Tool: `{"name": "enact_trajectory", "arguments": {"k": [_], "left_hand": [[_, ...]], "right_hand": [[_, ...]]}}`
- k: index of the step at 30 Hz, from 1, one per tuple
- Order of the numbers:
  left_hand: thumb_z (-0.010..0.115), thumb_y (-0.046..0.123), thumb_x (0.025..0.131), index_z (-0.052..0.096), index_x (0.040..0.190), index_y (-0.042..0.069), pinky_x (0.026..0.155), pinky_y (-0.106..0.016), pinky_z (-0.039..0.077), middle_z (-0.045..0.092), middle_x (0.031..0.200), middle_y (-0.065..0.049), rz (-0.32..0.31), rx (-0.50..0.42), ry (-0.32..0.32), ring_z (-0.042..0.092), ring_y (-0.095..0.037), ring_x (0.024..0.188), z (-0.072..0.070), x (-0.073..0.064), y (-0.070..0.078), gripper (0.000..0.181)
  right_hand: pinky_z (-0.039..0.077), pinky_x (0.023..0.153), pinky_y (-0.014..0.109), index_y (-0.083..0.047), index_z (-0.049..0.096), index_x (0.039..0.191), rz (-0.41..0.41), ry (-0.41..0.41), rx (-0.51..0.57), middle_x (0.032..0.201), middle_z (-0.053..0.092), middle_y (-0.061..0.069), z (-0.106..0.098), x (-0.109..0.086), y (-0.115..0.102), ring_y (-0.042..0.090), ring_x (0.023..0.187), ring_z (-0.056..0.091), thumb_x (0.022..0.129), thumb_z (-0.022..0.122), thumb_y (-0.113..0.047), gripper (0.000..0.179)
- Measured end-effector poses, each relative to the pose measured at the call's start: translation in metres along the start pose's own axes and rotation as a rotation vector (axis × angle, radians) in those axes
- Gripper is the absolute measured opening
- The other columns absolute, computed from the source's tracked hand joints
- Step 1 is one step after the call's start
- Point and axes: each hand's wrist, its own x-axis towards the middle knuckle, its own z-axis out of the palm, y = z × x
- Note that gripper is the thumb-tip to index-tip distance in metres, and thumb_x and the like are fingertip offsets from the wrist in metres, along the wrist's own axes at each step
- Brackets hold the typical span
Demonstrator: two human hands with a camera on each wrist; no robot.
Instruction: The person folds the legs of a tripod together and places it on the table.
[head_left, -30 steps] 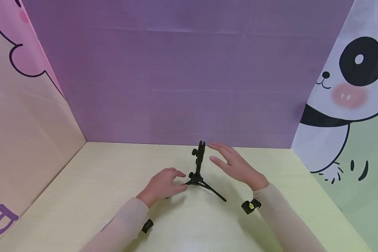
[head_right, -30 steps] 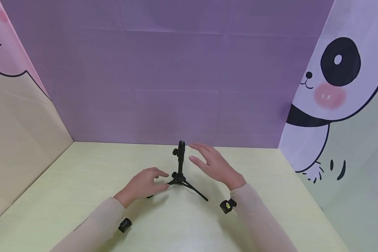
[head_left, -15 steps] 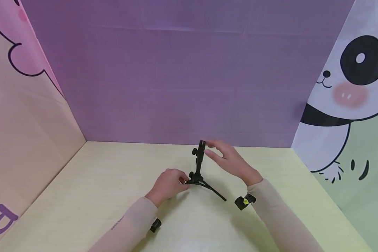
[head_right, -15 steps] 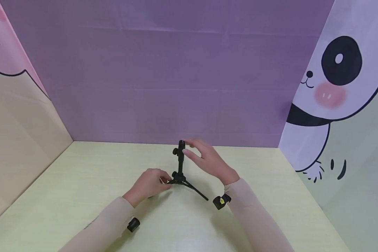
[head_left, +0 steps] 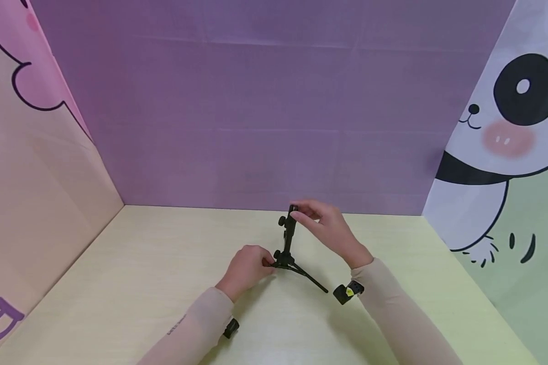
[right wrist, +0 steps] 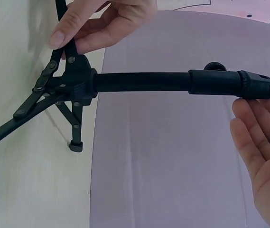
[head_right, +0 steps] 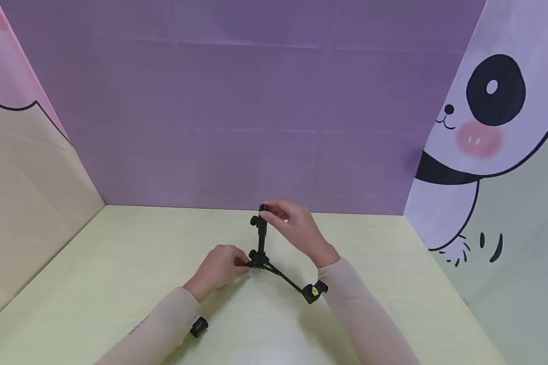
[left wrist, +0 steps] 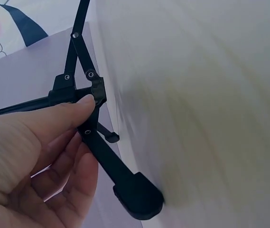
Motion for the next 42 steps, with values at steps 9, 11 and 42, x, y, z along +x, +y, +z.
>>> {"name": "enact_trajectory", "arguments": {"k": [9,11,42], "left_hand": [[0.086,0.016,0.08,0.076,0.083,0.012,0.064,-0.035,0.051,0.068,0.077,0.007,-0.022,0.053,0.011,0.061,-0.012,0.072,0.002,-0.002,0.003,0.011],[0.086,0.017,0.08,0.076,0.083,0.013,0.063,-0.036,0.05,0.068,0.078,0.007,-0.023,0.068,0.016,0.062,-0.012,0.072,0.002,-0.002,0.004,0.011],[0.083,0.019,0.084,0.073,0.081,0.016,0.06,-0.038,0.048,0.061,0.073,0.011,-0.028,0.163,0.015,0.057,-0.009,0.068,0.003,-0.002,0.01,0.011]], "right_hand": [[0.053,0.071,0.036,-0.019,0.073,0.12,0.019,0.019,-0.008,0.099,0.072,-0.008,0.003,0.002,-0.001,0.01,0.08,0.066,0.097,0.069,-0.034,0.028],[0.053,0.071,0.036,-0.019,0.073,0.119,0.021,0.014,-0.008,0.098,0.072,-0.008,0.003,0.002,-0.001,0.01,0.08,0.066,0.097,0.069,-0.034,0.027],[0.053,0.067,0.033,-0.015,0.073,0.112,0.029,-0.002,0.002,0.089,0.071,-0.006,0.003,0.004,-0.005,0.012,0.074,0.066,0.095,0.072,-0.028,0.021]]}}
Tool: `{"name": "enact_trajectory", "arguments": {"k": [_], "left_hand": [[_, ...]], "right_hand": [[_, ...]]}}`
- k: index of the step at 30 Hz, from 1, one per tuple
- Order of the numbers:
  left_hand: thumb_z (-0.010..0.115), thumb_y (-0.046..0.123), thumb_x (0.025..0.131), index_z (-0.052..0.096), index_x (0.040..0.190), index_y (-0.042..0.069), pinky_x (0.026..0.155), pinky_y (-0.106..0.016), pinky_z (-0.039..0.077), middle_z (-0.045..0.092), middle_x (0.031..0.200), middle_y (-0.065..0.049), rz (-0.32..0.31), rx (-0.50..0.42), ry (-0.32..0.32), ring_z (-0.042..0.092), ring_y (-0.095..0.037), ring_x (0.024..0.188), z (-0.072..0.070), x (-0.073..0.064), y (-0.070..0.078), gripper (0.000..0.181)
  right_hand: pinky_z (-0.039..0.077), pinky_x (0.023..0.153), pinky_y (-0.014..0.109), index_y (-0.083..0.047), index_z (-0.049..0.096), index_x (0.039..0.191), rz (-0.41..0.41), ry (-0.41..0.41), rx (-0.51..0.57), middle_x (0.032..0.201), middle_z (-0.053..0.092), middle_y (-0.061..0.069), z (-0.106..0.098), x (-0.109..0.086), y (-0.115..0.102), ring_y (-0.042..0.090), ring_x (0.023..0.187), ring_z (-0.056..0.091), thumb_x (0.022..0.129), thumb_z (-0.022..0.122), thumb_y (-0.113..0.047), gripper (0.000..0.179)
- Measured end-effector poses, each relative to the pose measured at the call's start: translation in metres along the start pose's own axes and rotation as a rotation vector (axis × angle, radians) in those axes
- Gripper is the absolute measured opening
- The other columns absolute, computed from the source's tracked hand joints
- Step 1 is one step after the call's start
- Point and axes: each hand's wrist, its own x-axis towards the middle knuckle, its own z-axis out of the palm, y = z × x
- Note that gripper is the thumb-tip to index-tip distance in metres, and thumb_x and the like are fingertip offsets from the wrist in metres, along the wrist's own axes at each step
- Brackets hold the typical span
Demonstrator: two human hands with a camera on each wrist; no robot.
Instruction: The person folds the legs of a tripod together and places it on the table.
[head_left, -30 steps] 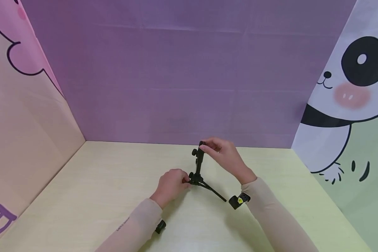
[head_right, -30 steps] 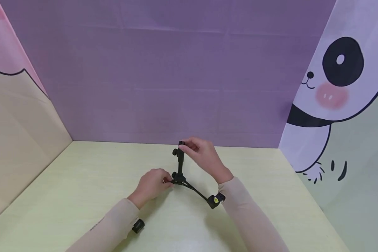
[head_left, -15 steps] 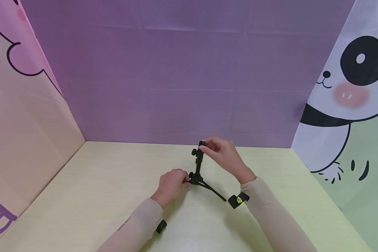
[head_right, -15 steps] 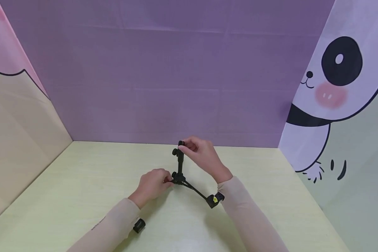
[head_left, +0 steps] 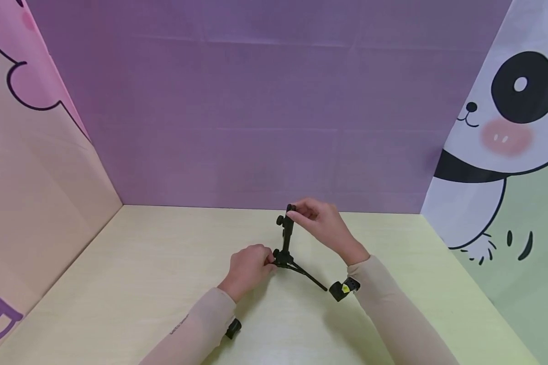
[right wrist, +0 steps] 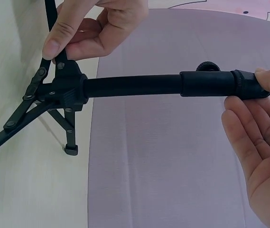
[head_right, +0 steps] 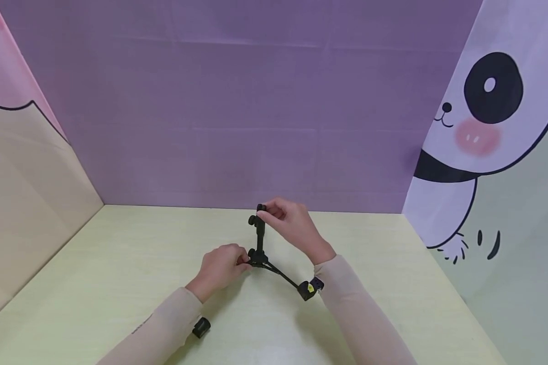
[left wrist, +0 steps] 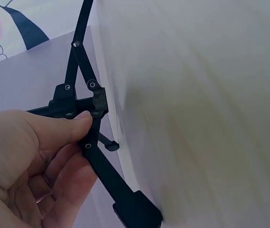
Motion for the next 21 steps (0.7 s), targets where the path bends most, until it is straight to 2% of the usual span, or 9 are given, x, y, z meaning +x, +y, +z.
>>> {"name": "enact_trajectory", "arguments": {"k": [21], "left_hand": [[0.081,0.018,0.086,0.073,0.082,0.016,0.06,-0.037,0.047,0.06,0.073,0.011,-0.019,-0.02,0.011,0.056,-0.008,0.067,-0.001,-0.0003,0.0018,0.01]], "right_hand": [[0.053,0.067,0.034,-0.015,0.073,0.112,0.017,-0.002,-0.007,0.089,0.071,-0.006,0.0004,0.0011,-0.0006,0.013,0.074,0.065,0.096,0.072,-0.028,0.021]]}}
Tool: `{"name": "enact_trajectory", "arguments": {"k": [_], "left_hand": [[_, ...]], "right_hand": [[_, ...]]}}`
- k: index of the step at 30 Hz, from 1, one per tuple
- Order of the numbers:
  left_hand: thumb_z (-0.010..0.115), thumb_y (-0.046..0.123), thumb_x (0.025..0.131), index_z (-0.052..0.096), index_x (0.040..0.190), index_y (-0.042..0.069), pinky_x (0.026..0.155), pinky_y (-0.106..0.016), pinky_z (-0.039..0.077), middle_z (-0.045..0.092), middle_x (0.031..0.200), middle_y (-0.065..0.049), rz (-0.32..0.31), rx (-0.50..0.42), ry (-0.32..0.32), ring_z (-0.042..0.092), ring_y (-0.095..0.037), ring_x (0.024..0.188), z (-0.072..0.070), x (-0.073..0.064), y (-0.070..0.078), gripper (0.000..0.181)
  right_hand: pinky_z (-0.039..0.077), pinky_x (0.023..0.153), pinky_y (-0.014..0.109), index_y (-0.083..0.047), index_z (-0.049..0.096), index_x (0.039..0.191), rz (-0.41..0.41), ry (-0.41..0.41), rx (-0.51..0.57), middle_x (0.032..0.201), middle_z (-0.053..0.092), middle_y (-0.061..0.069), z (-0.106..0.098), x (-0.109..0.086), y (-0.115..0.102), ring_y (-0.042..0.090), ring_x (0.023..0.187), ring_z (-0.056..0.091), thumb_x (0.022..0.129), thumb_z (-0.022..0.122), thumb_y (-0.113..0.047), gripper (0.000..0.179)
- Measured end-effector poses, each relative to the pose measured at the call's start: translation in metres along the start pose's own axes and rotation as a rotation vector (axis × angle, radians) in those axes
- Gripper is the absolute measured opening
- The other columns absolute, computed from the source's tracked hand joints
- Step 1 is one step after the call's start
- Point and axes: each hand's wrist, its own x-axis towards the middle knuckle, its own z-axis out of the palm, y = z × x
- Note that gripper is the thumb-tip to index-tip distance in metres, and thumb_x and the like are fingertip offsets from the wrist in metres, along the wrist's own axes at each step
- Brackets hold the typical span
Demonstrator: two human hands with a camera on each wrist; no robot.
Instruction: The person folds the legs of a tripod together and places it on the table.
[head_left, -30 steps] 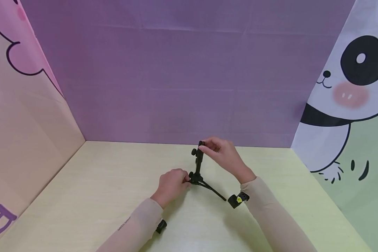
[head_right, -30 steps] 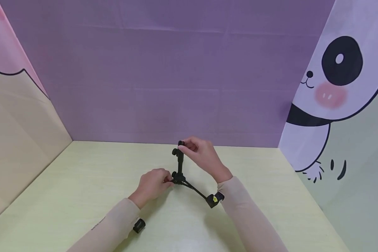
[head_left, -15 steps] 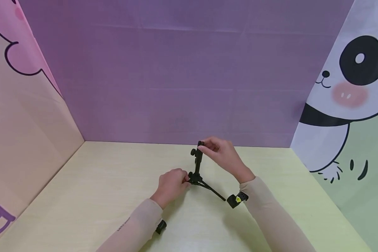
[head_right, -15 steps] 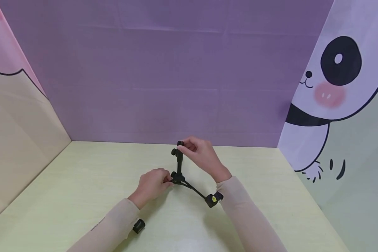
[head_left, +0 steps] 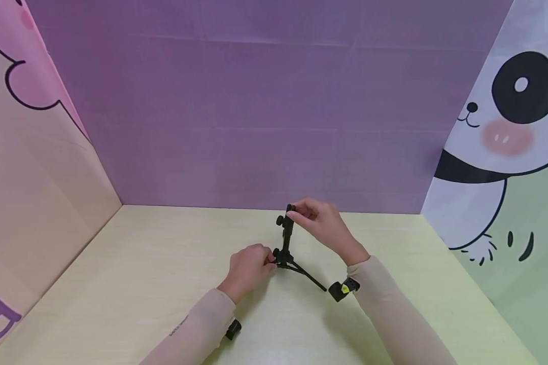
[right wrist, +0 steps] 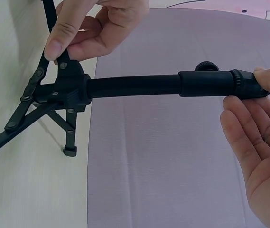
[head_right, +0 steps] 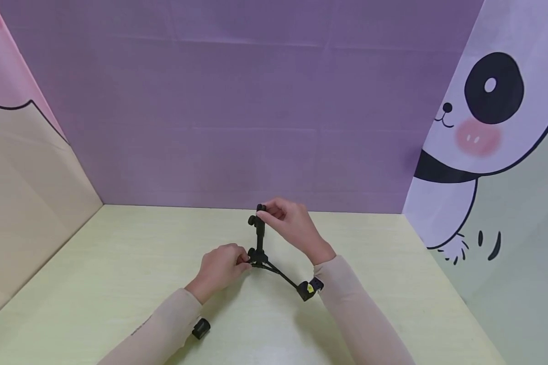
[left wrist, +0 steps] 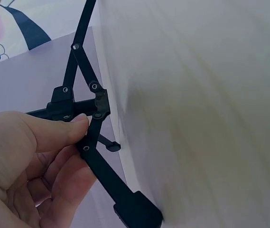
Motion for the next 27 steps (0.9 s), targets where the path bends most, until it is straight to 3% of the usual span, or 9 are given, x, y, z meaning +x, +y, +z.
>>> {"name": "enact_trajectory", "arguments": {"k": [18,27], "left_hand": [[0.078,0.018,0.088,0.072,0.086,0.015,0.057,-0.034,0.045,0.06,0.073,0.011,-0.003,-0.087,0.061,0.054,-0.007,0.065,-0.0041,0.0017,0.001,0.008],[0.078,0.018,0.089,0.071,0.086,0.014,0.056,-0.031,0.044,0.059,0.073,0.01,-0.008,-0.093,0.058,0.053,-0.007,0.064,-0.0047,0.001,0.0012,0.009]], "right_hand": [[0.052,0.065,0.033,-0.015,0.073,0.111,-0.008,0.008,-0.011,0.088,0.071,-0.006,-0.0011,0.0017,-0.0017,0.013,0.072,0.065,0.096,0.071,-0.026,0.019],[0.052,0.065,0.033,-0.014,0.073,0.112,-0.013,0.004,-0.005,0.088,0.071,-0.006,-0.0004,0.001,-0.0019,0.013,0.072,0.065,0.096,0.071,-0.026,0.019]]}}
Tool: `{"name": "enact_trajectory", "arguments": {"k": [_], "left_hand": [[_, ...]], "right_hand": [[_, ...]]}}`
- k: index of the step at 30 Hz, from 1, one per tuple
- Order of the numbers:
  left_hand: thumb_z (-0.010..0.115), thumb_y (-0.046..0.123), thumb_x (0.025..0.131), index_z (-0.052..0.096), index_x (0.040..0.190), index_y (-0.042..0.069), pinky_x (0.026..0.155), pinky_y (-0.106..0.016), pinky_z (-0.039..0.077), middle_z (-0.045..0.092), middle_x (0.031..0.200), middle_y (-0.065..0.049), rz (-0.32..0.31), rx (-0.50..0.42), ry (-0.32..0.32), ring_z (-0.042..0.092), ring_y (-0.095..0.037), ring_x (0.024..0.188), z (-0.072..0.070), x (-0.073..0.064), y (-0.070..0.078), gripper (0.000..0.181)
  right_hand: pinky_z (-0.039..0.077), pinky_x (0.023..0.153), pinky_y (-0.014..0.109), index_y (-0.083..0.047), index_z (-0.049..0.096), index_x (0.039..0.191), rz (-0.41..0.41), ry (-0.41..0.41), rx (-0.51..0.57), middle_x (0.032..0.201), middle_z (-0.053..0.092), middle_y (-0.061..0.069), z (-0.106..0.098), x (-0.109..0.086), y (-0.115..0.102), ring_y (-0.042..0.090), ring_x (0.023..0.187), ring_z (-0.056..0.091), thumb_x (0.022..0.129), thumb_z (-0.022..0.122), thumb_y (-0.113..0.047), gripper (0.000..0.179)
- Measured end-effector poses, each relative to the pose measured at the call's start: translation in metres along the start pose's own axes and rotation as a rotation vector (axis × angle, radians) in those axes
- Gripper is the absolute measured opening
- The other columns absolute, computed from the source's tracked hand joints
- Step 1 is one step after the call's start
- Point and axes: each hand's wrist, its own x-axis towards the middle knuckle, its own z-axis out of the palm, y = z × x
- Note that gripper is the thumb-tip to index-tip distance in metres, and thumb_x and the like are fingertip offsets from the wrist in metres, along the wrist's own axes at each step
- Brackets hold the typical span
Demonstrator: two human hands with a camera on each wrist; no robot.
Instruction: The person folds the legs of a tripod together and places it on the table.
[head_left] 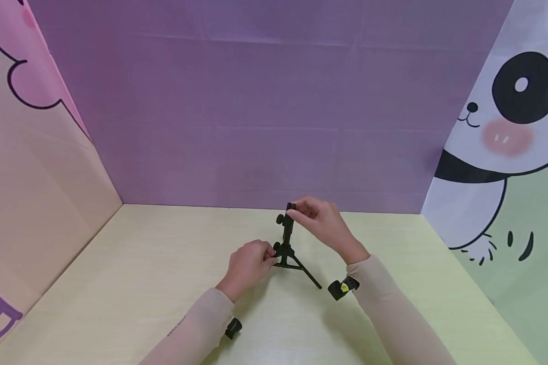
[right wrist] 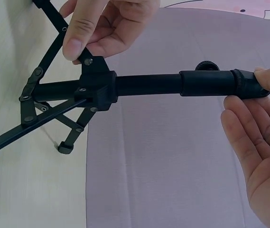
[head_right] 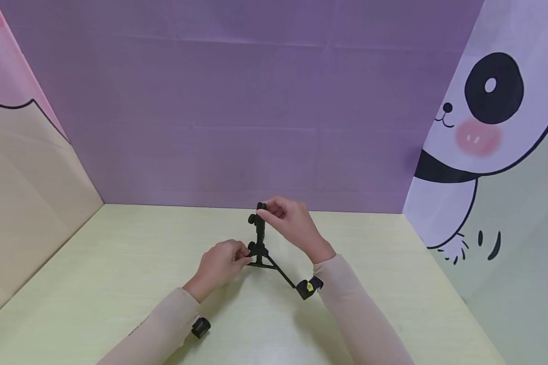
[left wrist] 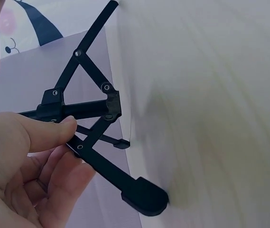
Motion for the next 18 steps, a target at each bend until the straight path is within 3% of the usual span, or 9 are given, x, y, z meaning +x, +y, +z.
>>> {"name": "enact_trajectory", "arguments": {"k": [18], "left_hand": [[0.077,0.019,0.09,0.07,0.088,0.011,0.058,-0.029,0.046,0.06,0.076,0.008,-0.006,-0.058,0.011,0.054,-0.008,0.067,-0.0027,-0.0003,0.0021,0.011]], "right_hand": [[0.052,0.065,0.032,-0.014,0.073,0.113,-0.004,0.01,0.002,0.089,0.071,-0.006,0.0013,0.0003,0.0001,0.013,0.073,0.065,0.096,0.071,-0.026,0.021]]}}
